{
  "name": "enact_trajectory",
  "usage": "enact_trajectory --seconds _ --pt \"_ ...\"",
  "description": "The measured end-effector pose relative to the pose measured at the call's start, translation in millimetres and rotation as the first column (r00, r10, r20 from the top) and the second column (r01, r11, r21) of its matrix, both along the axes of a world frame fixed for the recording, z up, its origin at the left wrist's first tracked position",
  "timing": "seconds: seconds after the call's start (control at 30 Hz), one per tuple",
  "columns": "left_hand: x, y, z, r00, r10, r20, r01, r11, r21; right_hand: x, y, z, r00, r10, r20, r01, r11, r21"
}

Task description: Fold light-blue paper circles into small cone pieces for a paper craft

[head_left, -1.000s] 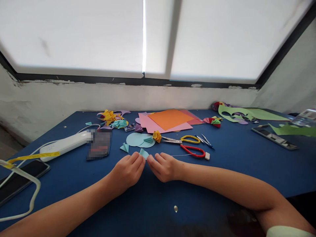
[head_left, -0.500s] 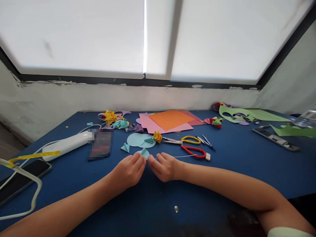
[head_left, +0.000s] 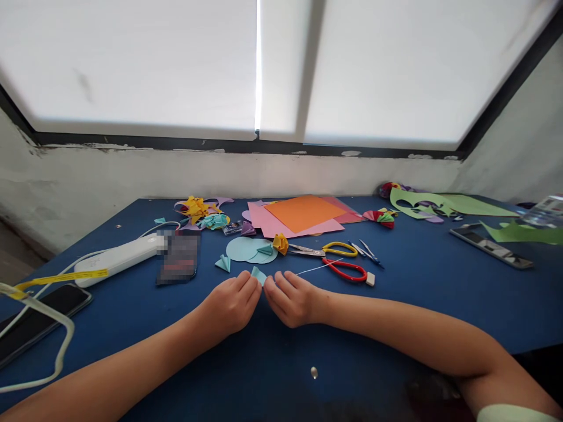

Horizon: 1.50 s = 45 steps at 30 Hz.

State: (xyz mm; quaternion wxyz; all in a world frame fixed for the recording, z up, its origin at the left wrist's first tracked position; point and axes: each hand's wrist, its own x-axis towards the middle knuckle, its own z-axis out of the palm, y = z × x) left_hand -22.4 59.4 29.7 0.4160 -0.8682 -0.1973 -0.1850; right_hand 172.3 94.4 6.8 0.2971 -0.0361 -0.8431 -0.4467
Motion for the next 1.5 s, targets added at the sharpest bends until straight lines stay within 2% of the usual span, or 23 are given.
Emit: enact_trajectory --seconds 0.3,0.53,0.7,1.1,1.33,1.5 --pt "-2.8 -4.3 -1.2 1.000 0.004 0.009 -0.005 0.997 0.079 -0.4 -1.8 2.3 0.999 -0.033 0.023 0.033 0.999 0.013" --pt "1.6 -10.7 -4.7 0.992 0.120 0.024 -0.122 0.989 0.086 -1.7 -1.4 -1.9 0.997 -0.063 0.043 0.062 0.998 0.022" --pt "1.4 -10.5 -1.9 0.992 0.120 0.039 -0.122 0.991 0.046 -2.2 -2.3 -1.6 0.996 -0.077 0.043 0.076 0.997 0.022" --pt "-4.0 -6.5 -0.2 0.993 0.014 0.118 -0.007 0.998 -0.063 0.0 -2.1 -0.3 0.997 -0.061 -0.042 0.060 0.998 -0.034" --pt "-3.5 -6.4 -3.1 0.967 0.097 0.234 -0.042 0.973 -0.227 1.8 -2.7 0.3 0.998 -0.027 -0.052 0.025 0.999 -0.039" --pt "-2.8 -8.7 -2.7 0.973 0.076 0.216 -0.037 0.983 -0.180 2.2 -2.0 -1.2 1.000 -0.001 -0.008 0.001 1.000 0.000"
